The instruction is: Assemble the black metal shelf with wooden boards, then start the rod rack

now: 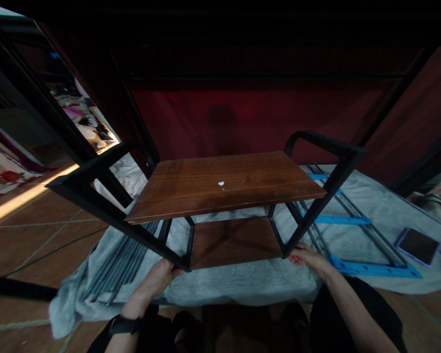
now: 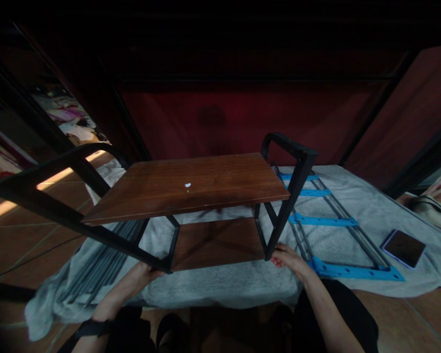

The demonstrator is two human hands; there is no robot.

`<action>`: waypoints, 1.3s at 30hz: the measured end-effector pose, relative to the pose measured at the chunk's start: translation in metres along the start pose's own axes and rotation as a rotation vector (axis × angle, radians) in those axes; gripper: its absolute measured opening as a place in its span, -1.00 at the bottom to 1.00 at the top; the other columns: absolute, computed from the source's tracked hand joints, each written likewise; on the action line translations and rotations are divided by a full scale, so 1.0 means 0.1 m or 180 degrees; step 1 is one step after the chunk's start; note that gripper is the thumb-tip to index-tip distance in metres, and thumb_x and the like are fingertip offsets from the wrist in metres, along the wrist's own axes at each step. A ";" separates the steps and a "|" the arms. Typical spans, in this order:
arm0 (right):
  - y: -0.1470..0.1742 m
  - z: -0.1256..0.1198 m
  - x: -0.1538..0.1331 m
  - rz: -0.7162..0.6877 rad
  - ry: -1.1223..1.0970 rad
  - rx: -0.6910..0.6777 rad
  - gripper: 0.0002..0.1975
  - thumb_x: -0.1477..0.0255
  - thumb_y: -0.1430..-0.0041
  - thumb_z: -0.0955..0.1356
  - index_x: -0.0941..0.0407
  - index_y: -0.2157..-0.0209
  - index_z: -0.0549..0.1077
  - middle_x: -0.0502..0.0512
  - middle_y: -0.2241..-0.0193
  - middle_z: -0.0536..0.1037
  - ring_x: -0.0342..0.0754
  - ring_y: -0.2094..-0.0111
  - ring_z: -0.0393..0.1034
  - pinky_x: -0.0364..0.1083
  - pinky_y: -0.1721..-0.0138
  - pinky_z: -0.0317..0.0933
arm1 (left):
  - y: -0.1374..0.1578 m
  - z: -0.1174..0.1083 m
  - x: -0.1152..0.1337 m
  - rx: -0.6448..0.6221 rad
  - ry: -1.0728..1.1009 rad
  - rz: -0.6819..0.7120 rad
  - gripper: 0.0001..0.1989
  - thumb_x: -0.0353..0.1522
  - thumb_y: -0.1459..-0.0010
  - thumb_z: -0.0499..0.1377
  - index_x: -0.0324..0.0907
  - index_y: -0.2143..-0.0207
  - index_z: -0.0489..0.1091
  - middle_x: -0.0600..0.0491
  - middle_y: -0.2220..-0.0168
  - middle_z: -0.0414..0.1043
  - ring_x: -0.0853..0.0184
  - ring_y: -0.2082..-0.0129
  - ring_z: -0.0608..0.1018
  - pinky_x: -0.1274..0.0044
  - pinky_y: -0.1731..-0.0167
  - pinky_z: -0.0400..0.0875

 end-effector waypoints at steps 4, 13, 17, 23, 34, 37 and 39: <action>-0.07 0.02 0.10 0.0185 -0.0196 0.0119 -0.87 0.38 0.12 0.39 0.12 0.48 0.39 -0.03 0.65 0.43 -0.22 0.63 0.26 -0.23 0.59 0.13 | -0.02 0.03 -0.05 -0.0021 -0.0141 -0.0072 -0.79 -0.39 -0.04 0.14 -0.21 0.26 0.50 -0.04 0.18 0.58 0.14 0.08 0.55 0.44 0.08 0.41; 0.03 0.04 -0.01 0.0110 -0.0155 -0.0050 -0.82 0.33 0.09 0.42 0.13 0.46 0.43 -0.02 0.60 0.46 -0.21 0.58 0.30 -0.23 0.55 0.18 | 0.01 0.01 -0.04 0.0189 -0.0006 0.0027 -0.76 -0.35 0.00 0.14 -0.22 0.25 0.48 -0.06 0.21 0.57 0.15 0.14 0.56 0.45 0.12 0.42; 0.13 0.01 -0.12 -0.0004 -0.0064 -0.0062 -0.77 0.32 0.15 0.44 0.14 0.40 0.48 -0.02 0.52 0.50 -0.20 0.50 0.34 -0.22 0.46 0.23 | 0.01 0.01 -0.02 0.0055 0.0092 0.0047 -0.73 -0.34 -0.02 0.13 -0.23 0.24 0.50 -0.06 0.18 0.57 0.16 0.10 0.56 0.46 0.09 0.41; 0.17 0.02 -0.21 -0.0113 0.0134 -0.0062 -0.80 0.33 0.17 0.42 0.13 0.45 0.46 0.00 0.51 0.49 -0.15 0.47 0.36 -0.17 0.43 0.24 | 0.02 0.00 0.04 0.0009 0.0160 0.0136 -0.79 -0.36 -0.03 0.10 -0.20 0.31 0.50 -0.02 0.23 0.58 0.18 0.13 0.56 0.46 0.09 0.42; 0.03 0.05 -0.02 0.0128 -0.0075 0.0090 -0.82 0.33 0.14 0.42 0.12 0.50 0.40 -0.05 0.63 0.43 -0.22 0.61 0.26 -0.21 0.54 0.16 | 0.01 0.01 -0.02 -0.0022 -0.0133 -0.0082 -0.78 -0.41 -0.04 0.12 -0.22 0.25 0.50 -0.08 0.16 0.57 0.11 0.06 0.55 0.40 0.06 0.40; -0.02 0.04 0.04 0.0174 -0.0073 0.0079 -0.83 0.34 0.13 0.41 0.13 0.51 0.39 -0.04 0.64 0.43 -0.22 0.62 0.26 -0.22 0.56 0.15 | 0.00 0.02 -0.04 0.0007 -0.0145 -0.0072 -0.77 -0.40 -0.06 0.12 -0.21 0.23 0.49 -0.08 0.14 0.57 0.10 0.06 0.55 0.41 0.07 0.40; -0.04 0.04 0.06 0.0200 -0.0064 0.0076 -0.83 0.34 0.12 0.41 0.13 0.49 0.40 -0.04 0.63 0.44 -0.22 0.62 0.27 -0.22 0.57 0.14 | 0.00 0.03 -0.05 0.0026 -0.0167 -0.0055 -0.78 -0.38 -0.07 0.12 -0.22 0.23 0.49 -0.09 0.15 0.57 0.10 0.07 0.55 0.43 0.08 0.41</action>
Point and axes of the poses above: each hand's wrist, its own y-axis away from the middle knuckle, its own z-axis out of the palm, x = y × z, the point moved 7 cm from there along -y, towards the middle knuckle
